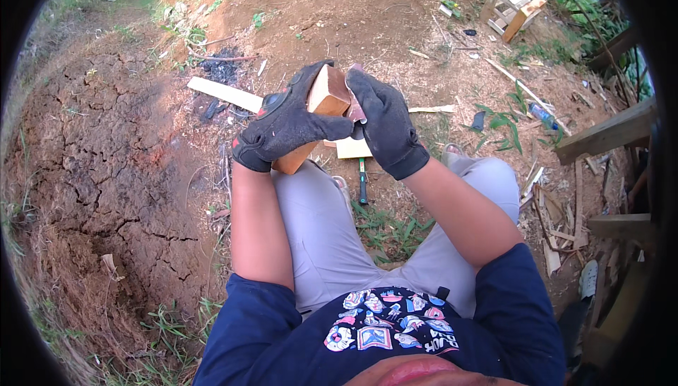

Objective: The person sits on the ground and sands a small rectangular piece of wood using a sanding block. They rotate the wood to sand multiple sides and edges, then place the sanded piece on the ground among other wood pieces.

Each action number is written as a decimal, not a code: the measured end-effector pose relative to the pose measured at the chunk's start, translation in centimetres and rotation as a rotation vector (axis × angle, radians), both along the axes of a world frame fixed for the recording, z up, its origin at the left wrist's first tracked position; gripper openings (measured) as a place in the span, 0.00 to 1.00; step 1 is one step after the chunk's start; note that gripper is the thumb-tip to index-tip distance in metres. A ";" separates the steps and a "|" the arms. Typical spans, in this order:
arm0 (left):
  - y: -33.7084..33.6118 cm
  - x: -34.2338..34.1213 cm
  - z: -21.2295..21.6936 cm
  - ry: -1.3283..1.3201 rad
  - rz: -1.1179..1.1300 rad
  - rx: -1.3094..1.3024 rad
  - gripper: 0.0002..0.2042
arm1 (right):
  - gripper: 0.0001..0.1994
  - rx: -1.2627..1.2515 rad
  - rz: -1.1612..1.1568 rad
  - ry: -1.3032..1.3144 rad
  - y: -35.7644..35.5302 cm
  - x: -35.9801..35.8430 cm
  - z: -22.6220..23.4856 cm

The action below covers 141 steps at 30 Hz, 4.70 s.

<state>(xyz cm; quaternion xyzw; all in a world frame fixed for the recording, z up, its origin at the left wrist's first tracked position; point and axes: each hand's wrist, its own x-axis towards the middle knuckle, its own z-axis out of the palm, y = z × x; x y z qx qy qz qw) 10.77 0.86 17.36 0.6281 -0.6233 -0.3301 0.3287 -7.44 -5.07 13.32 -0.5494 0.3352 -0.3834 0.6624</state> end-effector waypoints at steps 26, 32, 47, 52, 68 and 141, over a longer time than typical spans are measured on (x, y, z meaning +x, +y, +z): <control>0.1 -5.0 -0.1 -0.182 0.118 -0.137 0.55 | 0.10 -1.346 0.149 0.205 -7.7 -12.4 3.1; 0.5 -5.8 0.8 -0.017 0.151 -0.125 0.46 | 0.11 -0.534 0.206 0.017 -7.8 -11.1 1.2; 1.2 -7.7 -2.7 0.168 0.153 -0.158 0.50 | 0.11 -0.189 0.086 -0.205 -5.9 -10.1 0.7; 0.9 -8.8 -3.1 0.095 0.198 -0.240 0.47 | 0.16 -0.470 0.167 -0.046 -5.2 -10.4 0.4; 0.5 -7.8 -4.3 0.160 0.114 -0.263 0.50 | 0.14 -0.684 -0.130 0.340 -1.5 -7.7 3.0; 2.3 -5.9 -4.7 0.278 0.048 0.030 0.37 | 0.27 -1.401 -0.160 0.487 -0.6 -7.1 2.5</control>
